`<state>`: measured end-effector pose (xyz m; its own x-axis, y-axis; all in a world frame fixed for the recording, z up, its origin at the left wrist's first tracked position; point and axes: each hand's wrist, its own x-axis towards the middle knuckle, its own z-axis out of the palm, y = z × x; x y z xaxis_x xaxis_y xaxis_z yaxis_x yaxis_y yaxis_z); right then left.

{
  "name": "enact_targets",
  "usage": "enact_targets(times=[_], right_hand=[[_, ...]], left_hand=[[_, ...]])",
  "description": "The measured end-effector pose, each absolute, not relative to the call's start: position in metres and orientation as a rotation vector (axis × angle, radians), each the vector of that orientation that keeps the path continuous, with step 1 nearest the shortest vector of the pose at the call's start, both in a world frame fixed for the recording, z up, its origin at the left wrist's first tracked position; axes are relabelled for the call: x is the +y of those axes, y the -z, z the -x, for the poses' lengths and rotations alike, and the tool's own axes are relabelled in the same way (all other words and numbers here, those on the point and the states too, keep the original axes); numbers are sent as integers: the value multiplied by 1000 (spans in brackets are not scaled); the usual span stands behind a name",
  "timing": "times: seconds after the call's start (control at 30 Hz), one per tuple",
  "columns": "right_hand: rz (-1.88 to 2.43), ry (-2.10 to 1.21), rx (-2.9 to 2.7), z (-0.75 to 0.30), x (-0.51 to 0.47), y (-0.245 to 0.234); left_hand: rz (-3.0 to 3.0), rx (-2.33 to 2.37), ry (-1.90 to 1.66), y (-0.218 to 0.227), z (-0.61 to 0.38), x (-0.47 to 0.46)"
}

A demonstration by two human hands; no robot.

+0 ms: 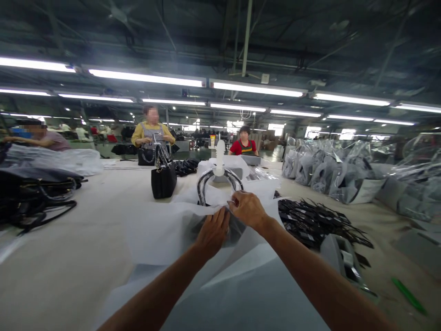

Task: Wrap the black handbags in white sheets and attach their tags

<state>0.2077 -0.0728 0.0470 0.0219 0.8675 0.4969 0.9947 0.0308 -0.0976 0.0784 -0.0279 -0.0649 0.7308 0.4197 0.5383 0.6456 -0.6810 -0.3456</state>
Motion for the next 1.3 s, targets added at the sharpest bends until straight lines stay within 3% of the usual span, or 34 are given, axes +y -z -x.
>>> enact_targets(times=[0.23,0.43,0.97,1.3], right_hand=[[1667,815,-1983,-211,-64,-37],[1340,1135,-1892,-219,-54,-21],[950,1214,-2181,-220,-67,-11],[1069,993,-2171,-215,-76,52]], left_hand=[[2424,-841,749,74,-88,-17],[2458,-884,719,52,-92,-23],[2446,-863,834,69,-94,-6],[2548,-645,780,79,-58,-12]])
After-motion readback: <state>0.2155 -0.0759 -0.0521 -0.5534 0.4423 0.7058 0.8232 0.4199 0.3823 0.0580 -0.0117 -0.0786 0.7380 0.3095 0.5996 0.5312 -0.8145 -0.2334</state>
